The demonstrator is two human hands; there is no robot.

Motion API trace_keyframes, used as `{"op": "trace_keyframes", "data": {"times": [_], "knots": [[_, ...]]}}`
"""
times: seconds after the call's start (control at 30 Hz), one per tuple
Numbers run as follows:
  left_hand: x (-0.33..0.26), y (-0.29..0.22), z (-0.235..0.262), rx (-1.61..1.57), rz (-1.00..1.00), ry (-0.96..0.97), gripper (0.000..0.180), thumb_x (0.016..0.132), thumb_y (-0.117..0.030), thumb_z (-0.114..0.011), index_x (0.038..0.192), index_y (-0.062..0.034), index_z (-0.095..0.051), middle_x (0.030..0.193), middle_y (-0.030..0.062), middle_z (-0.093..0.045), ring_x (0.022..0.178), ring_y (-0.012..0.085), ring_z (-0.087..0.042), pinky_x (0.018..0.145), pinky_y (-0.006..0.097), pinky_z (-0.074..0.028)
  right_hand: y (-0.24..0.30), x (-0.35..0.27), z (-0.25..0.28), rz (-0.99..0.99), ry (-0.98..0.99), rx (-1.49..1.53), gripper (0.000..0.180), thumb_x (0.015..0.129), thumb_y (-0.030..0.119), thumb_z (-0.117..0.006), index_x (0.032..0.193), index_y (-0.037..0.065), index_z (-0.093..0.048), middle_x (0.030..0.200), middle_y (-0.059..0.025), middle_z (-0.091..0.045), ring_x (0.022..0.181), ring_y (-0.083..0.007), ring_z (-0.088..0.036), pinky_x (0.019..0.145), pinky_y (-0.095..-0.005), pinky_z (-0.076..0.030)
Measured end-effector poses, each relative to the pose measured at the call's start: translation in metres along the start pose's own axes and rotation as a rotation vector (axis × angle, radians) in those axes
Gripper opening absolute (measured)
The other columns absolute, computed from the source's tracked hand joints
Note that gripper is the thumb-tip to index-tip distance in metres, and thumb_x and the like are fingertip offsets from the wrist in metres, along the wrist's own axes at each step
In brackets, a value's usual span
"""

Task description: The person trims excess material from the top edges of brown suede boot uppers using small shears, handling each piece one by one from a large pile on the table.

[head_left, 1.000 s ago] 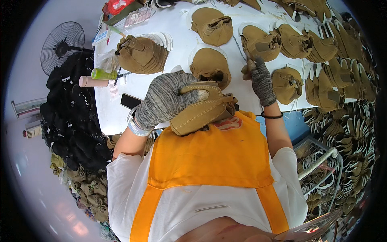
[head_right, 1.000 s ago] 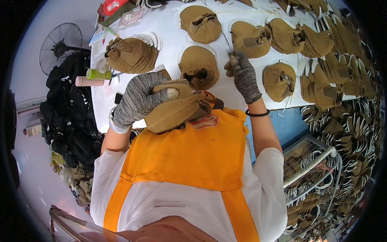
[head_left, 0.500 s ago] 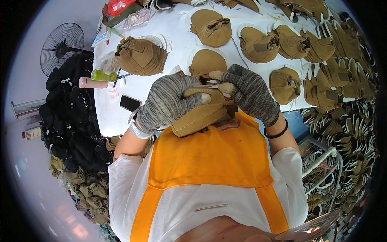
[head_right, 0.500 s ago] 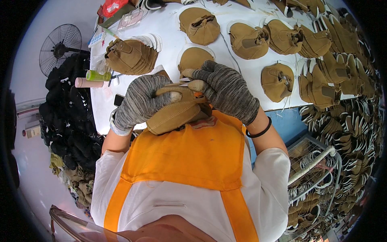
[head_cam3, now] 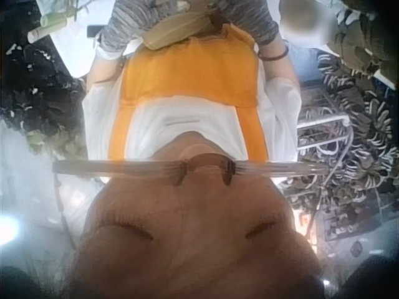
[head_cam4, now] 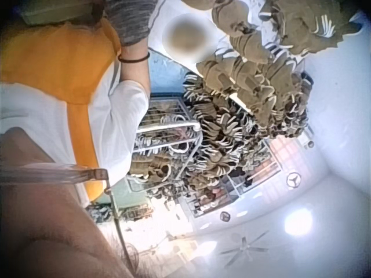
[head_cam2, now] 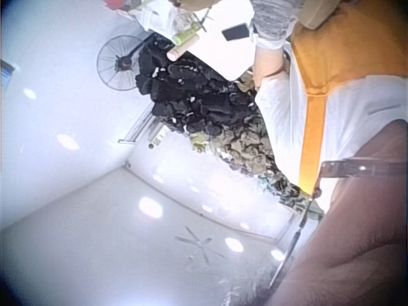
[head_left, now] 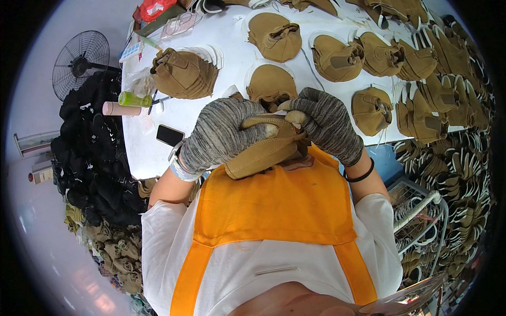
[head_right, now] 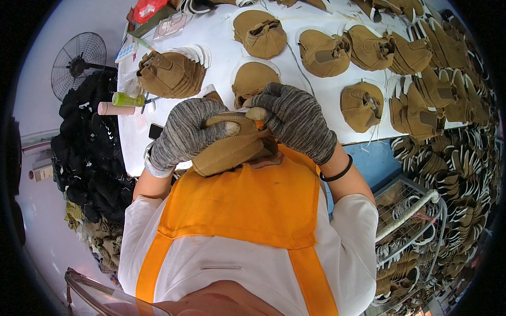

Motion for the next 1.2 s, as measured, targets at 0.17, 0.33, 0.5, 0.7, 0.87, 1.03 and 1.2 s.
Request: {"op": "trace_keyframes", "data": {"times": [0.17,0.33,0.5,0.7,0.87,1.03,1.2], "knots": [[0.001,-0.002,0.002,0.0,0.001,0.012,0.036,0.084,-0.046,-0.066,0.096,-0.0121,-0.069,0.076,0.0111,-0.066,0.073,0.0289,-0.063,0.067,0.036,-0.05,-0.016,0.001,-0.004,-0.175,-0.26,0.529,0.028,0.094,0.027,-0.057,0.106,0.004,-0.066,0.09,-0.0062,-0.062,0.084,-0.0191,-0.058,0.078,-0.0293,-0.047],[-0.001,0.007,0.001,-0.091,-0.073,-0.086,0.036,0.083,-0.04,-0.069,0.1,-0.0081,-0.069,0.081,0.0131,-0.067,0.076,0.0279,-0.065,0.071,0.034,-0.052,-0.137,-0.038,-0.036,-0.469,-0.314,-0.041,0.03,0.096,0.025,-0.051,0.114,0.004,-0.062,0.1,-0.0187,-0.063,0.095,-0.0324,-0.061,0.086,-0.0383,-0.047],[-0.009,0.02,0.013,-0.288,0.05,-0.183,0.036,0.083,-0.034,-0.072,0.102,-0.0033,-0.068,0.089,0.0109,-0.068,0.08,0.0201,-0.065,0.074,0.031,-0.051,-0.246,-0.122,-0.109,-0.803,-0.076,-0.317,0.038,0.088,0.021,-0.058,0.123,0.005,-0.056,0.106,-0.0216,-0.06,0.102,-0.0373,-0.058,0.089,-0.0425,-0.047],[-0.021,0.029,0.036,-0.413,0.247,-0.407,0.037,0.086,-0.032,-0.07,0.107,-0.002,-0.066,0.091,0.0067,-0.068,0.082,0.0126,-0.063,0.076,0.027,-0.051,-0.16,-0.052,-0.054,-0.544,-0.443,0.138,0.039,0.09,0.026,-0.064,0.121,0.005,-0.059,0.113,-0.0149,-0.061,0.106,-0.0282,-0.058,0.094,-0.0375,-0.045],[-0.016,0.027,0.04,-0.425,0.22,-0.496,0.039,0.085,-0.03,-0.071,0.111,-0.0028,-0.065,0.095,0.0067,-0.069,0.083,0.0124,-0.063,0.077,0.027,-0.051,-0.046,0.01,-0.006,-0.329,-0.295,0.829,0.045,0.091,0.029,-0.064,0.127,0.004,-0.057,0.124,-0.0088,-0.059,0.113,-0.0202,-0.055,0.097,-0.0336,-0.043],[-0.015,0.031,0.029,-0.262,0.1,-0.62,0.039,0.081,-0.026,-0.075,0.111,-0.0026,-0.065,0.097,0.0088,-0.069,0.086,0.0168,-0.064,0.079,0.029,-0.051,0.01,0.036,0.008,-0.138,-0.348,0.411,0.04,0.09,0.031,-0.065,0.121,0.005,-0.059,0.12,-0.01,-0.059,0.11,-0.0188,-0.055,0.09,-0.0321,-0.047],[-0.021,0.023,0.028,0.349,-0.209,-0.83,0.039,0.071,-0.025,-0.08,0.103,-0.007,-0.067,0.088,0.0081,-0.064,0.081,0.0278,-0.059,0.077,0.038,-0.046,0.022,0.033,0.012,-0.37,-0.261,0.689,0.039,0.094,0.036,-0.059,0.113,0.002,-0.062,0.093,-0.0053,-0.066,0.083,-0.0103,-0.059,0.071,-0.0257,-0.051]]}}
Point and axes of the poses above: each hand's wrist, its own x-axis towards the middle knuckle, its own z-axis out of the back of the hand, y = z × x, the point moved 2 cm from there along x, towards the middle knuckle
